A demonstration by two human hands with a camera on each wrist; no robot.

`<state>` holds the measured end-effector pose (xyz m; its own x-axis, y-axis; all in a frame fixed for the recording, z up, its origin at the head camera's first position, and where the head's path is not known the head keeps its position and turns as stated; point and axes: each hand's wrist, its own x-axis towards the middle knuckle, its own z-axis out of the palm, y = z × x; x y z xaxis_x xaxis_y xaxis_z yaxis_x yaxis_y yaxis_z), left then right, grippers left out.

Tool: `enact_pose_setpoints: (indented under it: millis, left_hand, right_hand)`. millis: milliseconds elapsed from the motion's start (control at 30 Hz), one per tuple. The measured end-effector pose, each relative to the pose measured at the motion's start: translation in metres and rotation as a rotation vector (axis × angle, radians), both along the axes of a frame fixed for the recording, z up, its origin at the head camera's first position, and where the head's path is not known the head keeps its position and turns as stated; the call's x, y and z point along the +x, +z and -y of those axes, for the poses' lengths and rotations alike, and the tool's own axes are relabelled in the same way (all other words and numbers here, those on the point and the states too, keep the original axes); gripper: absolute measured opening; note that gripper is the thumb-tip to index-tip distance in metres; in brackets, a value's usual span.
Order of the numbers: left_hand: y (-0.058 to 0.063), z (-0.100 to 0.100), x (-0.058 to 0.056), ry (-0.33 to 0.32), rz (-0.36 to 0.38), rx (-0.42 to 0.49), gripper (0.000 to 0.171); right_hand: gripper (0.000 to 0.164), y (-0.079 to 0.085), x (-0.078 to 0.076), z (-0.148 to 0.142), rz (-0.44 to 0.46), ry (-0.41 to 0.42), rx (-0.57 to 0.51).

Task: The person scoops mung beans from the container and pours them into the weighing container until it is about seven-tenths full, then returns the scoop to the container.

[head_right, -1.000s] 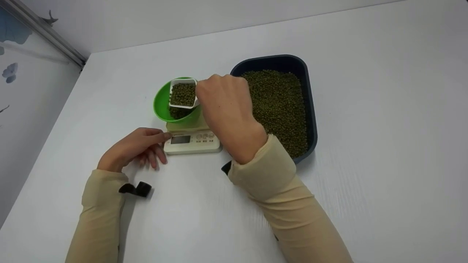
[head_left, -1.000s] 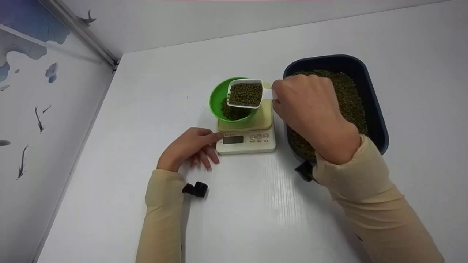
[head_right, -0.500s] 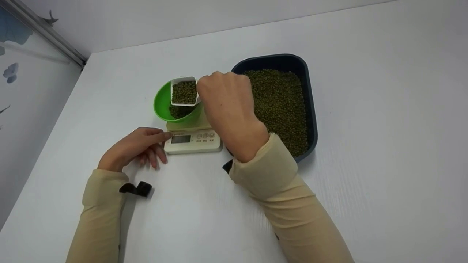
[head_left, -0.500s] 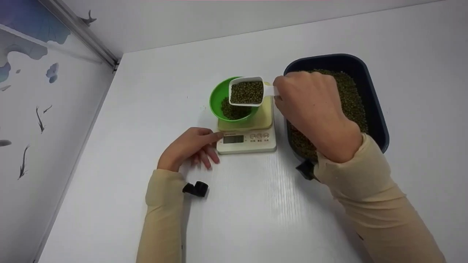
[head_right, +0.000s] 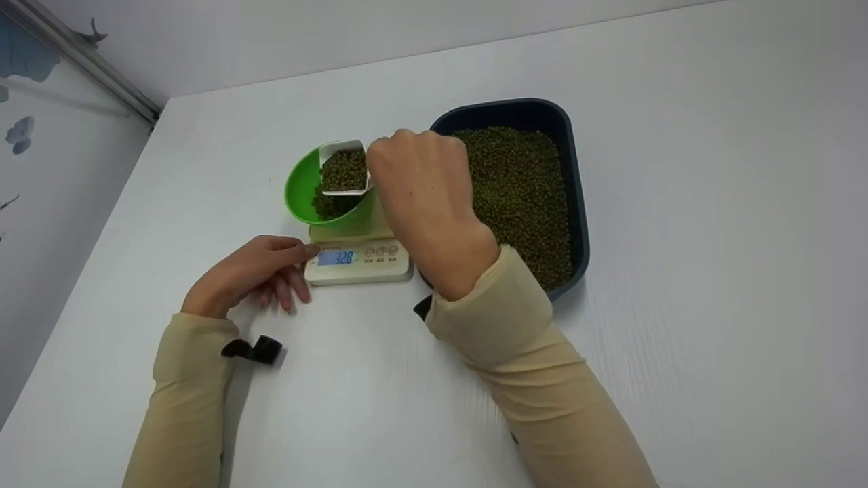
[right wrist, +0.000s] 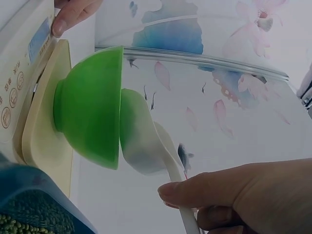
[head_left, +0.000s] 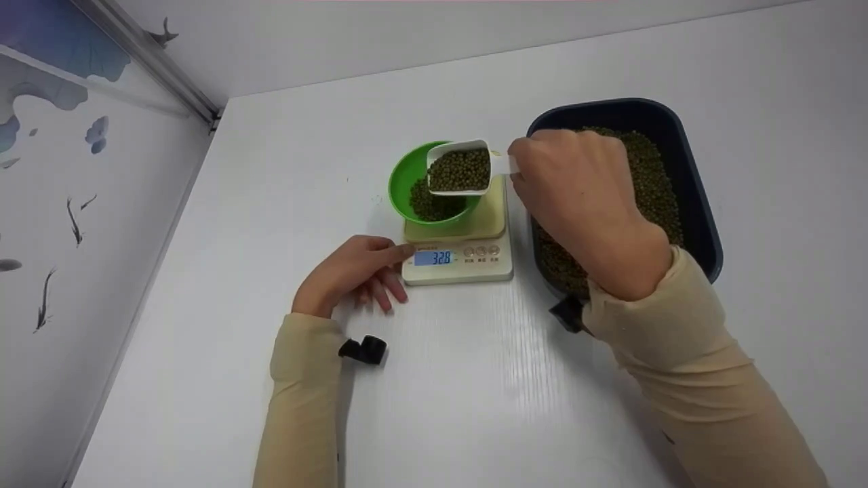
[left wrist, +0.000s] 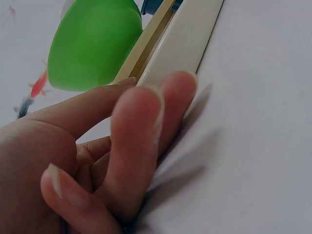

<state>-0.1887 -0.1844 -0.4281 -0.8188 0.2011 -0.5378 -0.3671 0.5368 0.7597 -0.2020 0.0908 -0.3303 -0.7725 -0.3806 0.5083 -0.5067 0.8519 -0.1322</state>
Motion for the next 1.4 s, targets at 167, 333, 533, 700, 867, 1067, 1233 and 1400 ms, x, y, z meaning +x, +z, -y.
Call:
enact_pose_setpoints:
  millis: [167, 333, 533, 700, 867, 1067, 1233, 1400]
  left_hand:
    - [0.015, -0.007, 0.006, 0.003, 0.007, -0.002, 0.044]
    - [0.029, -0.012, 0.011, -0.003, 0.019, -0.001, 0.038]
    - [0.032, -0.012, 0.012, -0.008, 0.016, 0.002, 0.038]
    - [0.032, -0.011, 0.012, -0.016, 0.01, 0.014, 0.039]
    - [0.031, -0.013, 0.011, -0.014, 0.012, 0.009, 0.039]
    - [0.034, -0.017, 0.012, 0.009, 0.035, -0.013, 0.037]
    - [0.012, -0.006, 0.004, 0.011, 0.029, -0.002, 0.05]
    - [0.002, -0.002, 0.001, 0.008, 0.023, 0.004, 0.055]
  right_hand:
    - [0.033, 0.0, 0.0, -0.001, 0.0, -0.004, -0.002]
    - [0.032, 0.001, 0.001, -0.001, 0.003, -0.011, -0.003]
    - [0.033, 0.001, 0.0, 0.0, -0.021, -0.021, -0.03]
    - [0.033, 0.001, -0.001, 0.0, -0.033, -0.036, -0.041]
    - [0.033, 0.001, -0.001, -0.001, -0.032, -0.047, -0.041]
    - [0.032, 0.001, -0.002, -0.003, -0.052, -0.07, -0.045]
    - [0.031, 0.002, -0.002, -0.004, -0.053, -0.071, -0.05]
    - [0.032, 0.002, -0.003, -0.004, -0.047, -0.085, -0.054]
